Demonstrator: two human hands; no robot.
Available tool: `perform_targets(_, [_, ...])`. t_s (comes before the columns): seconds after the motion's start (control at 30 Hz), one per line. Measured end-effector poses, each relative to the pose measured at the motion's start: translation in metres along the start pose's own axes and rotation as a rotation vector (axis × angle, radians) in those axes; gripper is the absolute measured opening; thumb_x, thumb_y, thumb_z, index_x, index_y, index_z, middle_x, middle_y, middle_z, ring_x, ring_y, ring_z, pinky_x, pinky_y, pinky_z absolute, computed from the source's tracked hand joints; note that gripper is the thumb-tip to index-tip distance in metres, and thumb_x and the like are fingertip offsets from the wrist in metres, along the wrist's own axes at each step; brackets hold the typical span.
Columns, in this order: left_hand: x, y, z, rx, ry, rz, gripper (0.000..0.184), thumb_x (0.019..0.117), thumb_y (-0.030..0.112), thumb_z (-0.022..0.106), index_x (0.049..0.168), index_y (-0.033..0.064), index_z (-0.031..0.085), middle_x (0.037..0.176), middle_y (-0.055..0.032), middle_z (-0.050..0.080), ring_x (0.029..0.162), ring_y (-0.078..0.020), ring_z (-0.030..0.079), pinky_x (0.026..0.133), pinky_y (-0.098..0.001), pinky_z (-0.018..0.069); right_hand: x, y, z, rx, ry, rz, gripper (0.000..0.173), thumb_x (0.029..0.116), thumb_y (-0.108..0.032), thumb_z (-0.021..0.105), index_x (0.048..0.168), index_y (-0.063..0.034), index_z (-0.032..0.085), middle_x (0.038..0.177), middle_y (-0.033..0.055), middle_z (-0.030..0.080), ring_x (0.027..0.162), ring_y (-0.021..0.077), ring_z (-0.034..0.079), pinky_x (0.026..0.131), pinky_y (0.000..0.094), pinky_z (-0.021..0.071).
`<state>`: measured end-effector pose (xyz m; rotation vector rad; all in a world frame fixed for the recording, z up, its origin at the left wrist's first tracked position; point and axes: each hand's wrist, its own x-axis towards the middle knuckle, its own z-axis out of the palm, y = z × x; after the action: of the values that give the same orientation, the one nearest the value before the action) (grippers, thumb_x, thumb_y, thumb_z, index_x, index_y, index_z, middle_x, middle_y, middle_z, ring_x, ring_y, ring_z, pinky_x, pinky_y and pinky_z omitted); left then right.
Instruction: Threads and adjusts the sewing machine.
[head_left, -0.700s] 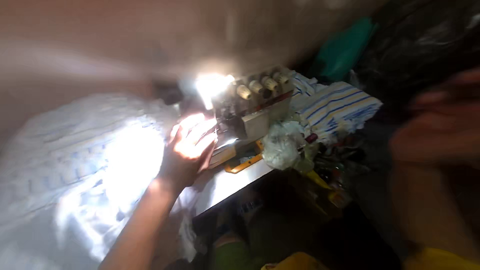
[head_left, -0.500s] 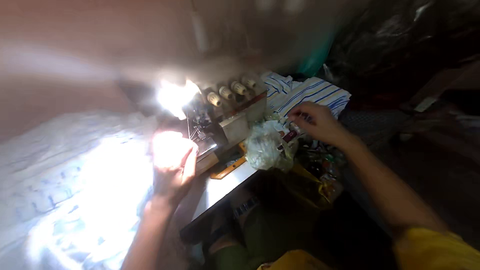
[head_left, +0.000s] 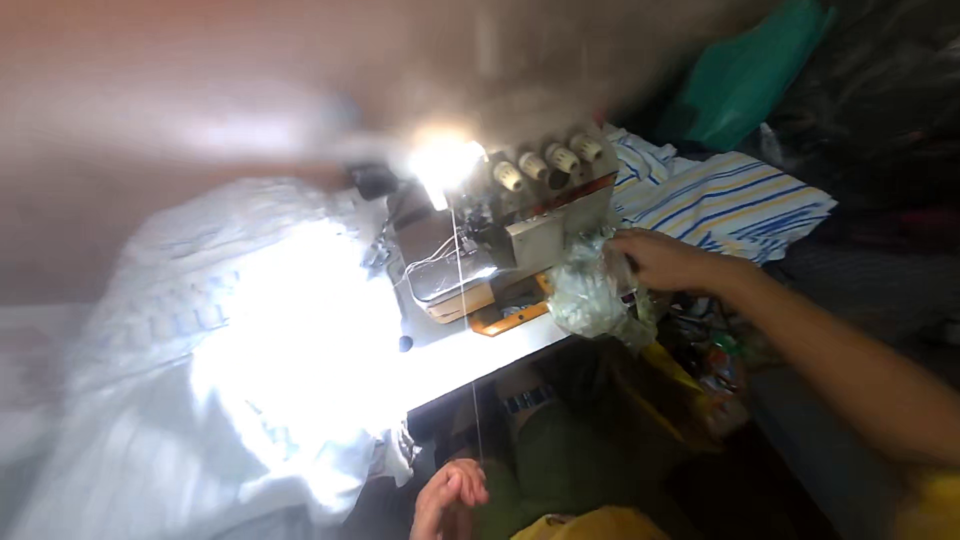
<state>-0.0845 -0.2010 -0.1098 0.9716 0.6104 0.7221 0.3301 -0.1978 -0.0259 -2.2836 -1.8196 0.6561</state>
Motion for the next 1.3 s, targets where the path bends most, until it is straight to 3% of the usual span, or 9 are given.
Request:
perform_targets(0.17, [0.019, -0.003, 0.029, -0.565, 0.368, -0.217, 0.051, 0.1030, 0.016, 0.027, 0.062, 0.0173, 0.057, 0.065, 0.0019, 0.062, 0.067, -0.0116, 0.066, 0.065, -0.0264, 0.0550, 0.004, -0.005, 0.006, -0.081, 0.108, 0.005, 0.032, 0.0891, 0.003, 0.073, 0.120, 0.0087, 0.066, 0.129, 0.0277, 0.058, 0.115, 0.0455, 0.060, 0.100, 0.0587, 0.0482])
perform_targets(0.33, [0.035, -0.004, 0.043, -0.547, 0.563, -0.319, 0.042, 0.1089, 0.022, 0.030, 0.081, 0.0159, 0.060, 0.066, 0.0032, 0.063, 0.059, -0.0083, 0.064, 0.058, -0.0232, 0.0540, -0.016, -0.012, 0.006, -0.252, 0.185, 0.084, 0.033, 0.0947, 0.001, 0.066, 0.128, 0.0029, 0.063, 0.124, 0.0266, 0.064, 0.103, 0.0491, 0.066, 0.082, 0.0656, 0.0524])
perform_targets(0.43, [0.039, -0.004, 0.047, -0.497, 0.554, -0.362, 0.036, 0.1103, 0.022, 0.033, 0.097, 0.0137, 0.065, 0.070, 0.0040, 0.063, 0.060, -0.0075, 0.063, 0.058, -0.0227, 0.0542, -0.032, -0.003, -0.002, -0.328, 0.322, 0.150, 0.017, 0.0998, -0.009, 0.063, 0.115, -0.0007, 0.065, 0.100, 0.0254, 0.069, 0.092, 0.0497, 0.068, 0.070, 0.0663, 0.0519])
perform_targets(0.6, [0.041, -0.011, 0.051, -0.255, 0.359, -0.314, 0.036, 0.1079, 0.011, 0.038, 0.101, 0.0050, 0.073, 0.075, 0.0019, 0.067, 0.067, -0.0063, 0.063, 0.064, -0.0212, 0.0535, -0.082, 0.034, -0.017, 0.015, 0.551, 0.317, 0.031, 0.1073, -0.018, 0.049, 0.128, 0.0024, 0.058, 0.104, 0.0348, 0.064, 0.093, 0.0575, 0.063, 0.076, 0.0771, 0.0438])
perform_targets(0.67, [0.040, -0.013, 0.052, -0.123, 0.247, -0.249, 0.035, 0.1058, 0.007, 0.040, 0.103, 0.0026, 0.074, 0.079, 0.0030, 0.069, 0.069, -0.0030, 0.064, 0.067, -0.0183, 0.0537, -0.105, 0.028, -0.002, 0.240, 0.689, 0.214, 0.038, 0.1074, -0.023, 0.043, 0.130, 0.0057, 0.056, 0.101, 0.0261, 0.063, 0.082, 0.0358, 0.060, 0.075, 0.0567, 0.0485])
perform_targets(0.77, [0.038, -0.014, 0.056, 0.147, 0.114, -0.092, 0.031, 0.1003, 0.003, 0.046, 0.099, 0.0035, 0.077, 0.082, 0.0081, 0.070, 0.070, 0.0041, 0.061, 0.066, -0.0127, 0.0507, -0.125, 0.000, 0.048, 0.684, 0.795, -0.015, 0.045, 0.1065, -0.053, 0.040, 0.117, -0.0155, 0.062, 0.091, -0.0195, 0.060, 0.073, -0.0113, 0.053, 0.066, 0.0109, 0.0461])
perform_targets(0.87, [0.039, -0.017, 0.055, 0.293, 0.064, 0.063, 0.027, 0.0981, 0.003, 0.051, 0.094, 0.0051, 0.078, 0.085, 0.0096, 0.070, 0.074, 0.0070, 0.060, 0.067, -0.0099, 0.0498, -0.126, -0.050, 0.105, 1.032, 0.648, -0.109, 0.038, 0.0974, -0.060, 0.052, 0.108, -0.0304, 0.071, 0.095, -0.0264, 0.067, 0.075, -0.0154, 0.054, 0.065, 0.0066, 0.0441])
perform_targets(1.07, [0.038, -0.020, 0.056, 0.374, 0.107, 0.242, 0.025, 0.0984, 0.007, 0.054, 0.089, 0.0073, 0.077, 0.085, 0.0096, 0.069, 0.083, 0.0046, 0.062, 0.078, -0.0124, 0.0515, -0.088, -0.116, 0.175, 1.383, 0.364, -0.021, 0.024, 0.1042, -0.019, 0.044, 0.097, -0.0107, 0.066, 0.078, -0.0191, 0.053, 0.061, -0.0129, 0.040, 0.055, 0.0070, 0.0339])
perform_targets(1.3, [0.033, -0.019, 0.049, 0.425, 0.194, 0.279, 0.024, 0.0965, 0.005, 0.054, 0.088, 0.0020, 0.076, 0.083, 0.0054, 0.068, 0.085, 0.0021, 0.063, 0.079, -0.0137, 0.0517, -0.073, -0.141, 0.182, 1.441, 0.167, -0.043, 0.025, 0.1026, -0.017, 0.045, 0.087, -0.0147, 0.065, 0.069, -0.0190, 0.048, 0.056, -0.0120, 0.038, 0.052, 0.0073, 0.0311])
